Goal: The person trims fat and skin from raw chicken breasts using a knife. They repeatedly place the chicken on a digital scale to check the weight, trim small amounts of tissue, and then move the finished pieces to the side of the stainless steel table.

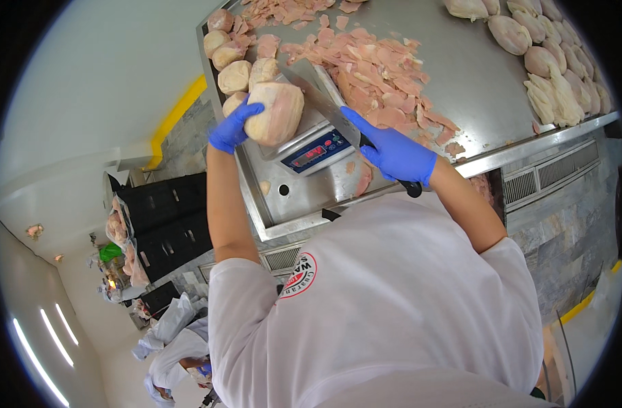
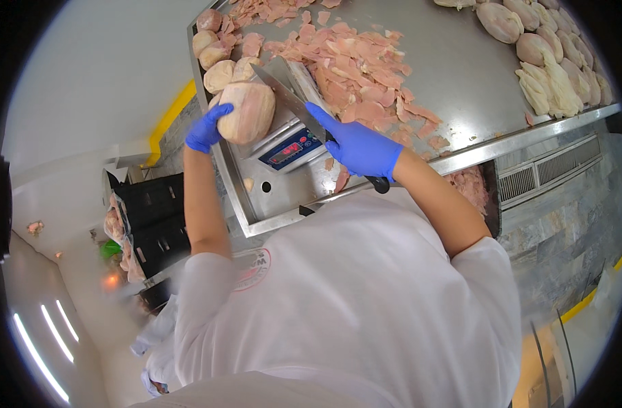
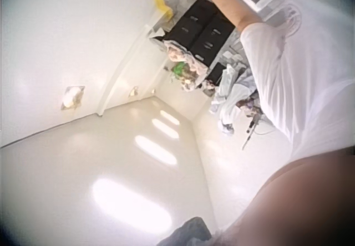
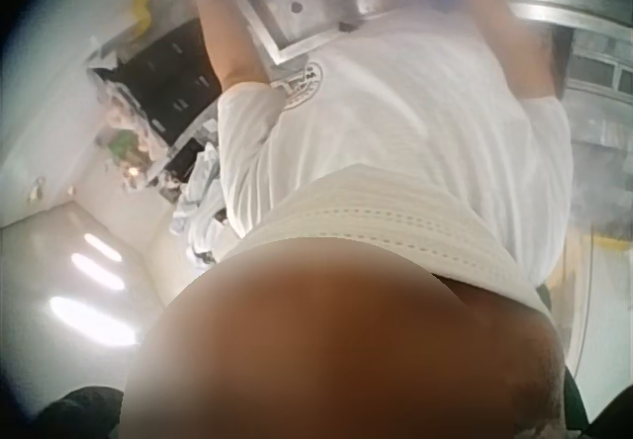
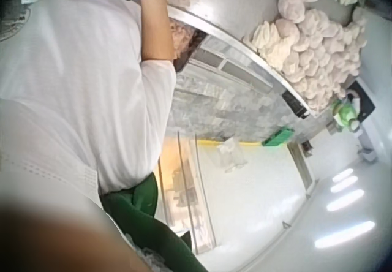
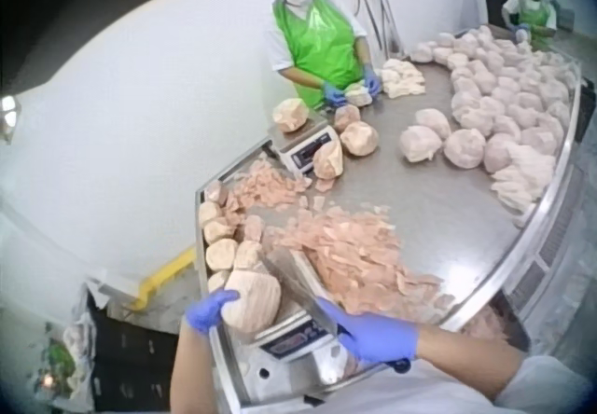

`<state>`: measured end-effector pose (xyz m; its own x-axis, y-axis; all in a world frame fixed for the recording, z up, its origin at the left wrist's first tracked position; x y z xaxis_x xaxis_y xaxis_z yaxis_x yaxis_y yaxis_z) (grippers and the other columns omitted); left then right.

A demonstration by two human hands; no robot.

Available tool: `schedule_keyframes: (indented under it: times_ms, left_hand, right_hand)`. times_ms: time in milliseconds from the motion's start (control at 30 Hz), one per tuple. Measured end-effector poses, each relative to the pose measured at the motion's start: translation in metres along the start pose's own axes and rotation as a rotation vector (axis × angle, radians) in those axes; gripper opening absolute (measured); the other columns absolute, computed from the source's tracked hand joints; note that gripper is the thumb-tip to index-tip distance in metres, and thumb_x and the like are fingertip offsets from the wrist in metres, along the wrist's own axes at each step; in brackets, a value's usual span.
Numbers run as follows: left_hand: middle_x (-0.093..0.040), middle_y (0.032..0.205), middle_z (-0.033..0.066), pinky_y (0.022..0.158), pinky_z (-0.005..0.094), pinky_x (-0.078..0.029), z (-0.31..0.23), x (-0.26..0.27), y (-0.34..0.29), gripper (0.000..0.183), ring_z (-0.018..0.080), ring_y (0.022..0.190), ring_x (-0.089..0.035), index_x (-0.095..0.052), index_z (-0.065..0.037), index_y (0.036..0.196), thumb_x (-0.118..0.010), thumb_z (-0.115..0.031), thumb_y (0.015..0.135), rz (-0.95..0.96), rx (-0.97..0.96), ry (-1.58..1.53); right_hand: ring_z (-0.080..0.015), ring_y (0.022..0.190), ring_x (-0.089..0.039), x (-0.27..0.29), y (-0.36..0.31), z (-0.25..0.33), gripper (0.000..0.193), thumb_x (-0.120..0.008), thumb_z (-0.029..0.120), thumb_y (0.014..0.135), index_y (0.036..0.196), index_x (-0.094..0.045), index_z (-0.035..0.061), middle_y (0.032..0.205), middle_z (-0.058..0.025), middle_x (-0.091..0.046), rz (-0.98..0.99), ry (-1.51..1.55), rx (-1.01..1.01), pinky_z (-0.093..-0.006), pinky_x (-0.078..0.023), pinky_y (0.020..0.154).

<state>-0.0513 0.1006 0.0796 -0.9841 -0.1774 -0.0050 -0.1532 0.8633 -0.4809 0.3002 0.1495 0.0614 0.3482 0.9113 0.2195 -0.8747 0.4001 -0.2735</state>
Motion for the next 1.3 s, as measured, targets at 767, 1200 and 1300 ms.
schedule_keyframes:
  times_ms: [767,1200,1300]
  left_hand:
    - [-0.059,0.125,0.0183,0.097,0.0445,-0.049,0.002,-0.066,-0.014,0.077,0.0367,0.113,-0.060,-0.055,-0.009,0.135,-0.085,-0.039,0.071,-0.761,-0.526,0.963]
    - [-0.058,0.127,0.0188,0.098,0.0443,-0.049,0.003,-0.064,-0.013,0.078,0.0358,0.115,-0.060,-0.056,-0.010,0.135,-0.086,-0.040,0.069,-0.759,-0.513,0.939]
    - [-0.059,0.125,0.0193,0.098,0.0443,-0.049,0.002,-0.063,-0.014,0.077,0.0358,0.114,-0.061,-0.057,-0.010,0.134,-0.087,-0.039,0.069,-0.736,-0.503,0.957]
  right_hand:
    - [-0.0339,0.069,-0.066,-0.018,0.058,0.036,0.088,-0.049,-0.004,0.086,0.162,-0.014,0.0263,0.084,-0.0192,-0.064,-0.225,-0.426,0.177,-0.0453,-0.053,0.064]
    - [-0.0330,0.063,-0.062,-0.012,0.096,0.015,0.082,-0.046,0.001,0.092,0.162,-0.010,0.0278,0.075,-0.0229,-0.060,-0.104,-0.260,0.135,-0.0439,-0.051,0.063]
    - [-0.0274,0.060,-0.061,-0.013,0.093,0.016,0.082,-0.044,0.002,0.093,0.162,-0.008,0.0277,0.075,-0.0203,-0.060,-0.046,-0.191,0.084,-0.0415,-0.050,0.060]
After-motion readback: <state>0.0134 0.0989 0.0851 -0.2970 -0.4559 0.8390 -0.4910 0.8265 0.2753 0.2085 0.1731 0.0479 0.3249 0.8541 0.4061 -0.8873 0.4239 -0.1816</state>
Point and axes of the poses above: each hand's wrist, its own y-axis towards the middle knuckle, its own x-axis out of the back of the hand, z = x × y, the point moved 2 cm from there along y, towards the middle knuckle
